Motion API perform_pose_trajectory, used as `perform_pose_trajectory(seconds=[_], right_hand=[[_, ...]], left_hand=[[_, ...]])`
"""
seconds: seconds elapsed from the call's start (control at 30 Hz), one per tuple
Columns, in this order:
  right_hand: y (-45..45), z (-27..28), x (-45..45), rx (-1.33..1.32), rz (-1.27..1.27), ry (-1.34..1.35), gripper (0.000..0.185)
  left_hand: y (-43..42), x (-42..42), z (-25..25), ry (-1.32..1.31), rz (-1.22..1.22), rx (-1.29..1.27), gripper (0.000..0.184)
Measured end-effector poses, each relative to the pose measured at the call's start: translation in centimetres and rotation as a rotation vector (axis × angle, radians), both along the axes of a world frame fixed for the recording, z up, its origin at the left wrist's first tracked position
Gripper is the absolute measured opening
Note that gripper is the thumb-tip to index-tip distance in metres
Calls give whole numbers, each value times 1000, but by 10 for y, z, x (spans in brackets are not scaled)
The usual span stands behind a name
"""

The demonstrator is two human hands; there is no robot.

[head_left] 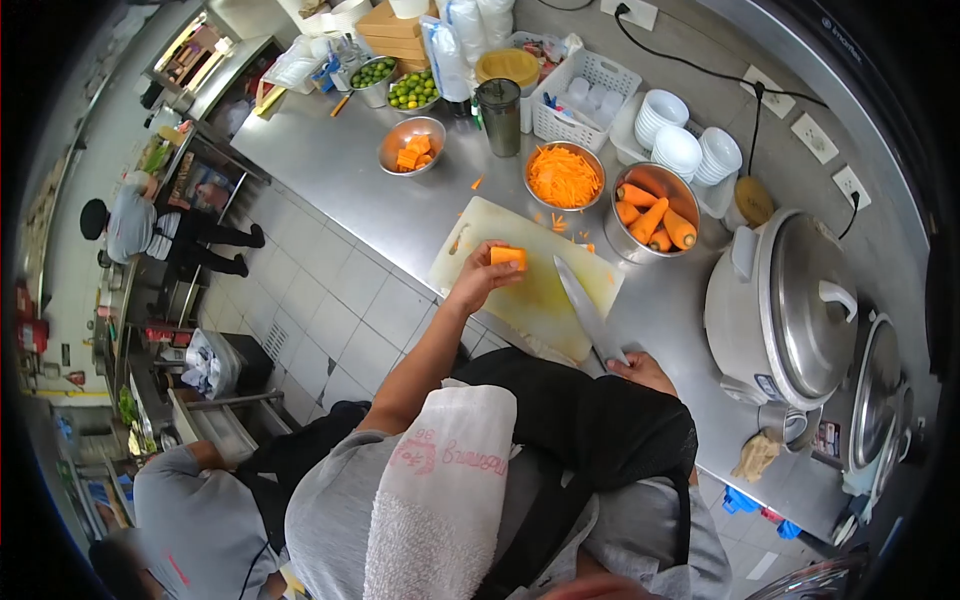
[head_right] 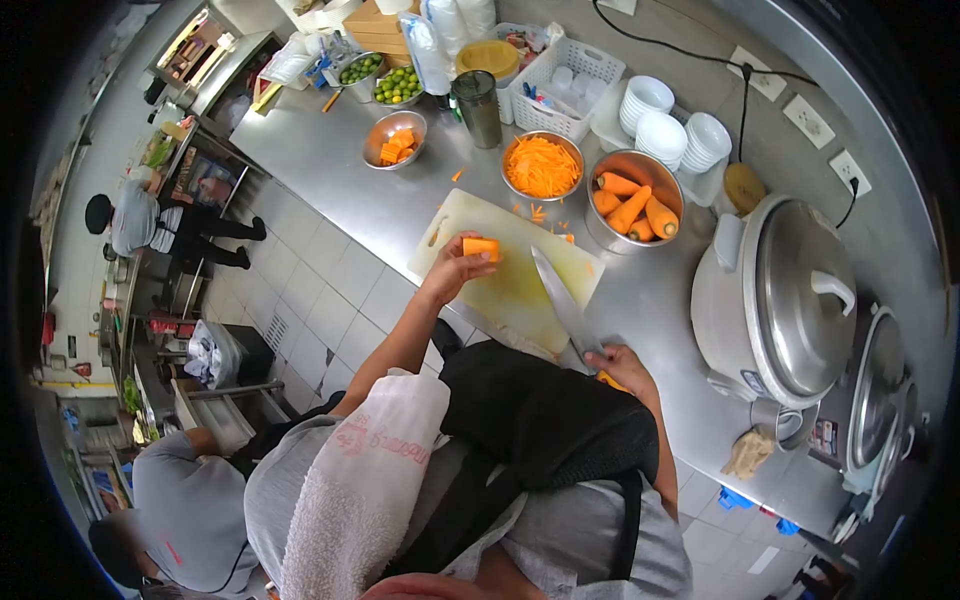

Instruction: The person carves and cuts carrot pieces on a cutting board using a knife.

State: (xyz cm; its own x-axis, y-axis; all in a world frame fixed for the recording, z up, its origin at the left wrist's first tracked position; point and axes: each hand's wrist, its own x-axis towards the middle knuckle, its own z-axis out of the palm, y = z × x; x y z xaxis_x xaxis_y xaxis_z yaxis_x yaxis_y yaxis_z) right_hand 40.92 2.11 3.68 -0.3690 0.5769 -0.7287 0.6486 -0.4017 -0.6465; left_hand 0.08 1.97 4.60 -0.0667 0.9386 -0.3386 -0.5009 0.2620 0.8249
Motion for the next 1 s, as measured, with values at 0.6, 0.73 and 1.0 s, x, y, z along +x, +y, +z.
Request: perform_pose_trajectory(seconds=[0.6, 0.73, 1.0], right_hand=[[-21, 43, -12, 237, 28, -89, 32], [-21, 36, -12, 219, 6, -33, 31], [-16, -3, 1, 131, -48, 131, 30]], left_hand=[[-3, 18, -22, -364, 45, 17, 36], [-3, 14, -14, -307, 22, 28, 41], [-2, 8, -15, -383, 21, 19, 38]])
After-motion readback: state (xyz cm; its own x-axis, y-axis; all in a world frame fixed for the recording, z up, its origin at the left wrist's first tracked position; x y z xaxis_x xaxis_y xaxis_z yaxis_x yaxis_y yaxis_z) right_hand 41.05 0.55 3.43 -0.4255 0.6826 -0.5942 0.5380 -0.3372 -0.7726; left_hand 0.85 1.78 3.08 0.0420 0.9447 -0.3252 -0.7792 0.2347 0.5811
